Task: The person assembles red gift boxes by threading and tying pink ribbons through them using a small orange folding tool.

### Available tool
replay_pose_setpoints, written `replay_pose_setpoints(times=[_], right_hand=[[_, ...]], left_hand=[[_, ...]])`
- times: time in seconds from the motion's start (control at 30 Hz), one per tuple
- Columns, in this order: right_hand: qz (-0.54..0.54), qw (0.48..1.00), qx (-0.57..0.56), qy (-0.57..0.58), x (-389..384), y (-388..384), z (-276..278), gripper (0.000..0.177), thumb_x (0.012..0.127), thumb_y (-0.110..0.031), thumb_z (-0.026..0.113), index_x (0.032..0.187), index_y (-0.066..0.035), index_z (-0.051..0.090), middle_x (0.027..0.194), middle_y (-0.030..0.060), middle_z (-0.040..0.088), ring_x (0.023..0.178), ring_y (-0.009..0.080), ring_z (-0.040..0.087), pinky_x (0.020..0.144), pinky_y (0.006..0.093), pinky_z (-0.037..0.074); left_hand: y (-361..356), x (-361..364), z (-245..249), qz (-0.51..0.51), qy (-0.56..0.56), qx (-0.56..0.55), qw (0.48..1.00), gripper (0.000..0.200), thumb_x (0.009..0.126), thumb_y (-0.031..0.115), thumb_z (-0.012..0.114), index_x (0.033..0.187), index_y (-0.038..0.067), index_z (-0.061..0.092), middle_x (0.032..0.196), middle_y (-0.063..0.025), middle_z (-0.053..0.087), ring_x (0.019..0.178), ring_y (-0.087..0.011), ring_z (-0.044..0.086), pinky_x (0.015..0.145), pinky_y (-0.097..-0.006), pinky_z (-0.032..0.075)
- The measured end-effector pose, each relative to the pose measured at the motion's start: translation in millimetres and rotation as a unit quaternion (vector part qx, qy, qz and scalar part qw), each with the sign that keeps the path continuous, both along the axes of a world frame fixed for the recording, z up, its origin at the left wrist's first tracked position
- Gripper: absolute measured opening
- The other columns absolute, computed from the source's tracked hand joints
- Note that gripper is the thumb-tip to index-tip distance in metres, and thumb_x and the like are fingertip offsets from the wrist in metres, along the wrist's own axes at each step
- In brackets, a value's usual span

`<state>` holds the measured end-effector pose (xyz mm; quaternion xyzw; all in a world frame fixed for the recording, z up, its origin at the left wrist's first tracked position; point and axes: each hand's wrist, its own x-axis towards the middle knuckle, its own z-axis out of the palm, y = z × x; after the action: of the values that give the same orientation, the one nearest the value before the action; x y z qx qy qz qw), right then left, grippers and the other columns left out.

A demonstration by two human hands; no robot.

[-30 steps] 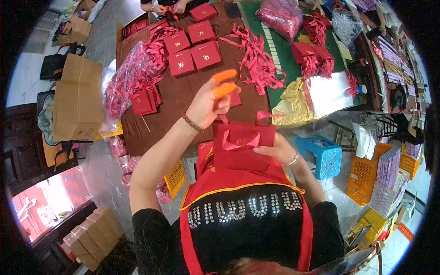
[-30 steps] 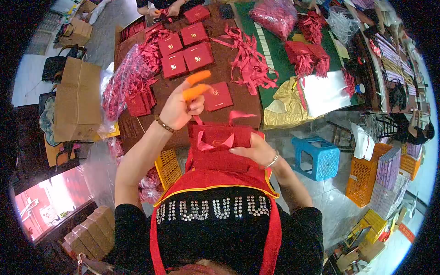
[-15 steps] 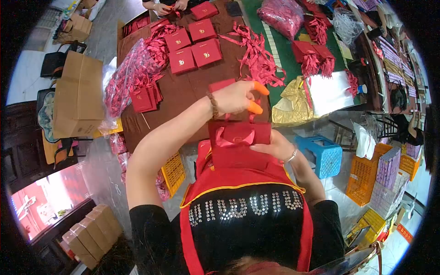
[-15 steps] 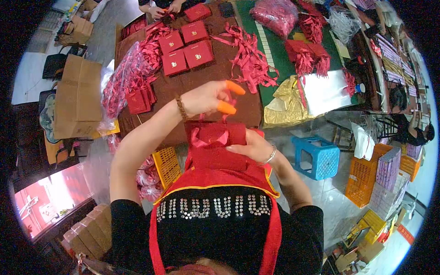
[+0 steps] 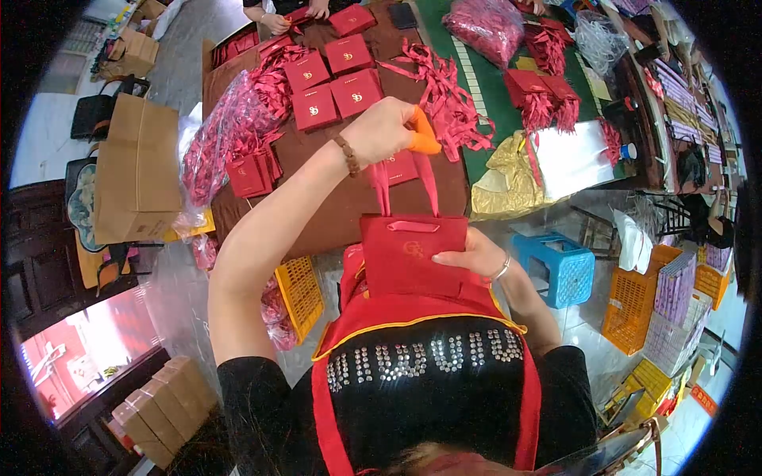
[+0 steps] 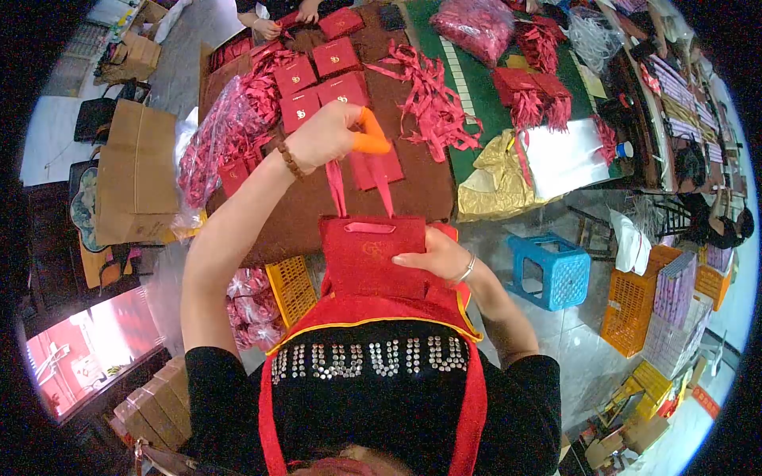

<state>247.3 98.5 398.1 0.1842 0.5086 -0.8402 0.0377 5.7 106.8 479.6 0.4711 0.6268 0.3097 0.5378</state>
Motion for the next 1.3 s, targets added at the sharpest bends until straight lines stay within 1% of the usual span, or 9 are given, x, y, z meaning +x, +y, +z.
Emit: replay_pose_setpoints(times=[0.17,0.4,0.6,0.67,0.7,0.8,0.93,1.2,1.3], right_hand=[[-0.002,1.000,0.002,0.025,-6.8,1.9,-7.4,0.042,0.081,-0.007,0.059,0.120,-0.001,0.046,0.113,0.0024,0.053,0.101,0.0117,0.048,0.091,0.0297,0.038],[-0.109,0.975,-0.161,0.103,-12.9,-4.6,-37.5,0.047,0.076,-0.006,0.061,0.121,-0.002,0.045,0.117,0.0068,0.052,0.106,0.0174,0.050,0.093,0.0321,0.038],[-0.243,0.898,-0.347,0.119,-46.9,-9.6,-82.7,0.061,0.064,0.006,0.049,0.123,0.001,0.037,0.114,0.0106,0.052,0.107,0.0238,0.049,0.093,0.0329,0.038],[-0.339,0.928,0.149,0.031,-64.0,-16.8,-108.0,0.061,0.066,0.004,0.051,0.125,-0.001,0.034,0.111,0.0106,0.049,0.106,0.0262,0.046,0.090,0.0317,0.039],[-0.267,0.853,0.441,-0.075,-60.3,-11.6,-65.8,0.065,0.067,0.004,0.053,0.127,-0.004,0.030,0.111,0.0092,0.045,0.106,0.0253,0.043,0.085,0.0286,0.040],[-0.400,0.793,0.460,0.008,-56.5,17.1,-86.5,0.051,0.074,-0.001,0.055,0.122,-0.007,0.038,0.109,0.0075,0.049,0.100,0.0214,0.048,0.079,0.0279,0.040],[-0.365,0.928,-0.075,-0.027,-32.7,52.8,-31.3,0.040,0.090,-0.040,0.042,0.111,-0.007,0.049,0.102,0.0067,0.057,0.090,0.0151,0.054,0.081,0.0267,0.040],[-0.185,0.906,0.377,-0.051,0.7,48.9,-23.8,0.040,0.078,-0.018,0.063,0.112,-0.001,0.049,0.106,0.0075,0.054,0.106,0.0159,0.046,0.092,0.0305,0.036],[-0.220,0.941,0.252,-0.059,15.6,41.9,-34.2,0.032,0.076,-0.013,0.064,0.103,0.000,0.055,0.095,0.0060,0.057,0.094,0.0139,0.052,0.087,0.0264,0.039]], left_hand=[[1.0,0.2,-3.0,0.021,-0.010,0.028,0.999,0.025,0.074,0.014,0.065,0.097,0.007,0.061,0.064,0.0046,0.056,0.050,-0.0016,0.042,0.042,-0.0191,0.030],[-7.7,-31.8,-64.3,0.178,-0.073,0.147,0.970,0.063,0.084,0.025,0.055,0.136,0.009,0.023,0.133,-0.0109,0.033,0.108,-0.0189,0.043,0.089,-0.0329,0.039],[-94.2,26.6,-144.4,0.084,-0.531,-0.009,0.843,0.065,0.088,0.032,0.050,0.138,0.011,0.016,0.134,-0.0049,0.033,0.117,-0.0154,0.038,0.094,-0.0289,0.035],[-95.4,80.3,-145.6,0.310,-0.352,0.046,0.882,0.050,0.090,0.034,0.045,0.132,0.010,0.032,0.125,-0.0031,0.043,0.106,-0.0133,0.046,0.088,-0.0271,0.039],[-103.9,77.8,-199.3,0.297,-0.606,-0.002,0.738,0.037,0.091,0.027,0.046,0.122,0.008,0.044,0.112,-0.0043,0.053,0.099,-0.0133,0.049,0.087,-0.0250,0.038],[-82.4,72.8,-140.8,0.379,-0.132,0.071,0.913,0.032,0.089,0.022,0.050,0.115,0.004,0.050,0.105,-0.0048,0.057,0.097,-0.0126,0.050,0.086,-0.0235,0.038],[-78.9,44.8,-156.1,0.436,-0.215,0.019,0.874,0.024,0.087,0.013,0.051,0.107,0.000,0.055,0.096,-0.0019,0.057,0.088,-0.0097,0.049,0.079,-0.0218,0.038],[-98.6,57.4,-142.0,0.394,-0.317,-0.060,0.861,0.018,0.086,0.011,0.052,0.100,0.001,0.056,0.093,-0.0042,0.060,0.087,-0.0129,0.055,0.078,-0.0248,0.042],[-108.8,64.3,-149.8,0.341,-0.329,-0.119,0.873,0.021,0.086,0.010,0.053,0.104,0.001,0.054,0.098,-0.0026,0.057,0.092,-0.0085,0.049,0.082,-0.0227,0.038]])
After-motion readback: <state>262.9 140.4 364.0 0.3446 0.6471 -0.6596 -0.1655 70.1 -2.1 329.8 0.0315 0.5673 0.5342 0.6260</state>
